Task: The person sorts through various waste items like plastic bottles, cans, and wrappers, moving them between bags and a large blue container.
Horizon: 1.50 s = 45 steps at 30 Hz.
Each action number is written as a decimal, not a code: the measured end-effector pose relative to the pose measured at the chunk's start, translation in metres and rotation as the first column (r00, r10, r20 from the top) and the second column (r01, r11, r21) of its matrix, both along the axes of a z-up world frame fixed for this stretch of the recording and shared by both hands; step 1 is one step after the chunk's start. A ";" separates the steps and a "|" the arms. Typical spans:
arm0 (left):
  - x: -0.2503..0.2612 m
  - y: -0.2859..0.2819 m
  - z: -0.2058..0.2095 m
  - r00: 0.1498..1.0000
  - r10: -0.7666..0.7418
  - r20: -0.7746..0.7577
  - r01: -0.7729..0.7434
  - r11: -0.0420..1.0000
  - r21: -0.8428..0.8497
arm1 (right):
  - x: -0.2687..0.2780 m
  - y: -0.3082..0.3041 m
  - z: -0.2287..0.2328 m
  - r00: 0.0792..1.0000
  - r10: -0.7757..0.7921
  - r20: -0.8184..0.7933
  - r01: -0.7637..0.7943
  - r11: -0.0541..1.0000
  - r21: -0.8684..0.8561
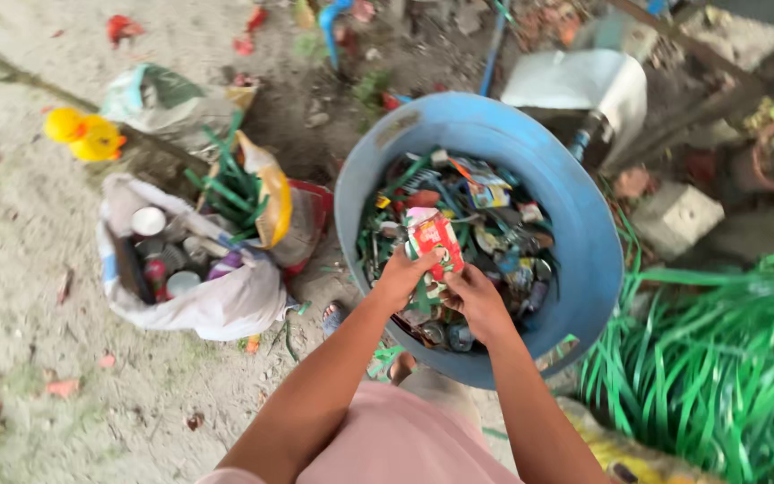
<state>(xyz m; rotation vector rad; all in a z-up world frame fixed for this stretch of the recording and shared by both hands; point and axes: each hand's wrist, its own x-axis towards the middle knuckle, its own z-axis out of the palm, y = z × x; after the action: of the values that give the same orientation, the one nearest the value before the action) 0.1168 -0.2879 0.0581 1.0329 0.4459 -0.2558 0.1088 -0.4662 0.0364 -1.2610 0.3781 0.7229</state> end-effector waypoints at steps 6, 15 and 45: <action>-0.006 0.016 -0.014 0.983 0.181 0.000 -0.179 0.973 0.145 | 0.004 0.040 0.008 0.999 0.046 0.021 -0.046 0.999 0.020; -0.032 0.108 -0.018 0.968 0.250 -0.014 -0.243 0.952 0.188 | 0.020 0.111 0.010 0.956 0.283 0.080 -0.285 0.958 0.019; -0.199 0.435 -0.145 0.702 0.689 -0.180 -0.140 0.381 0.914 | -0.003 0.520 -0.107 0.279 0.919 0.278 -0.457 0.382 -0.803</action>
<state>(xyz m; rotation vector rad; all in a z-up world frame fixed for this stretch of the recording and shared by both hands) -0.0821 0.1474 -0.0868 1.7840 1.4966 0.2377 0.1058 0.0539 -0.0707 -2.2824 -0.8500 0.8411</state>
